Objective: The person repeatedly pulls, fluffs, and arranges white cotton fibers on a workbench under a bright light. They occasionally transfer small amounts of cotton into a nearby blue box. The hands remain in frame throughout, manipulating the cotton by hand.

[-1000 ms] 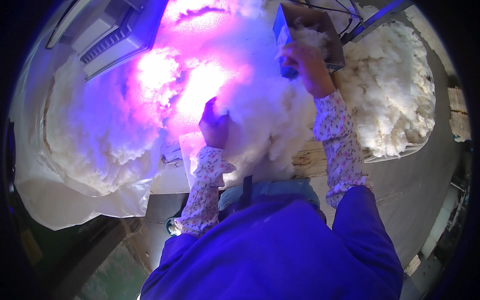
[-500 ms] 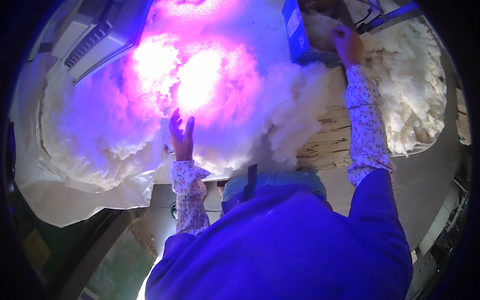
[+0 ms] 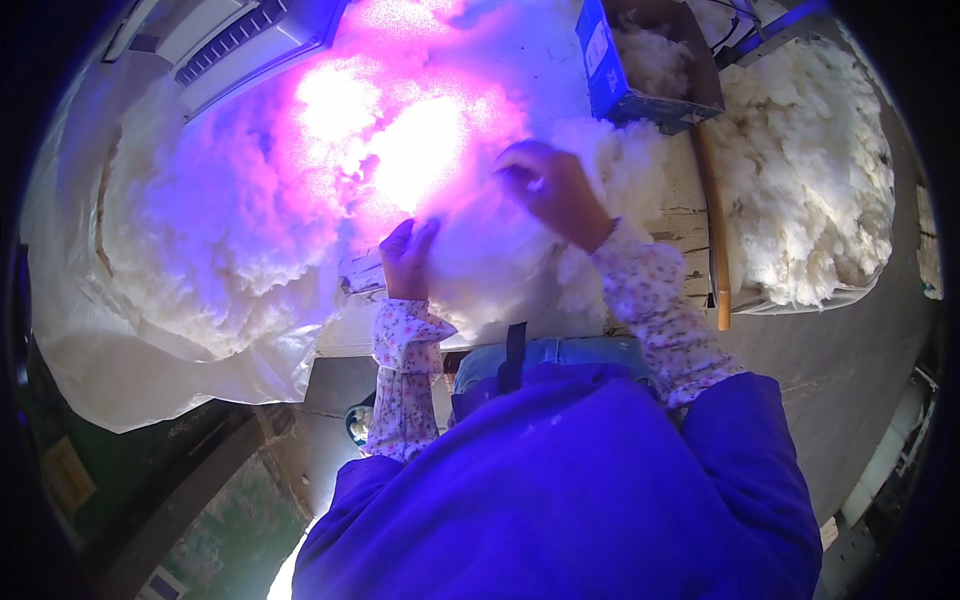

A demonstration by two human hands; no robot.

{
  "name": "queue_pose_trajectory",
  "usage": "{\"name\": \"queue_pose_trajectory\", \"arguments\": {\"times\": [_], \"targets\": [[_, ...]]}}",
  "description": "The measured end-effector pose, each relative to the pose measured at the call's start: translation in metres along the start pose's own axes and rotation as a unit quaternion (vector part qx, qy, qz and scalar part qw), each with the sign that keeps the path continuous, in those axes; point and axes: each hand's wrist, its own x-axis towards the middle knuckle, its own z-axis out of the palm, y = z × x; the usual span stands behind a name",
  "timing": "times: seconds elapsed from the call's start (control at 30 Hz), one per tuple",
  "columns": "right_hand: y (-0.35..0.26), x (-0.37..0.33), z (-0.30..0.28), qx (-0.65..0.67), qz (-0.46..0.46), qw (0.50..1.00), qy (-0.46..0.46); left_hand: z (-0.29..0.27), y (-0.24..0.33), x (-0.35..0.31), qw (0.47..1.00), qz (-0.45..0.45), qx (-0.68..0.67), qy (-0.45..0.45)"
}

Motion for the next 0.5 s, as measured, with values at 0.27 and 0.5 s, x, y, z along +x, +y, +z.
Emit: {"name": "queue_pose_trajectory", "arguments": {"times": [0.27,0.5], "targets": [[-0.011,-0.008,0.042,-0.040,0.042,0.998,-0.029,0.026,-0.003,-0.012,0.993,0.111,0.021,0.043],[-0.012,-0.019,0.025,0.000,0.075,0.997,-0.024,0.035,-0.006,-0.021,0.995,0.091,-0.031,0.020]]}}
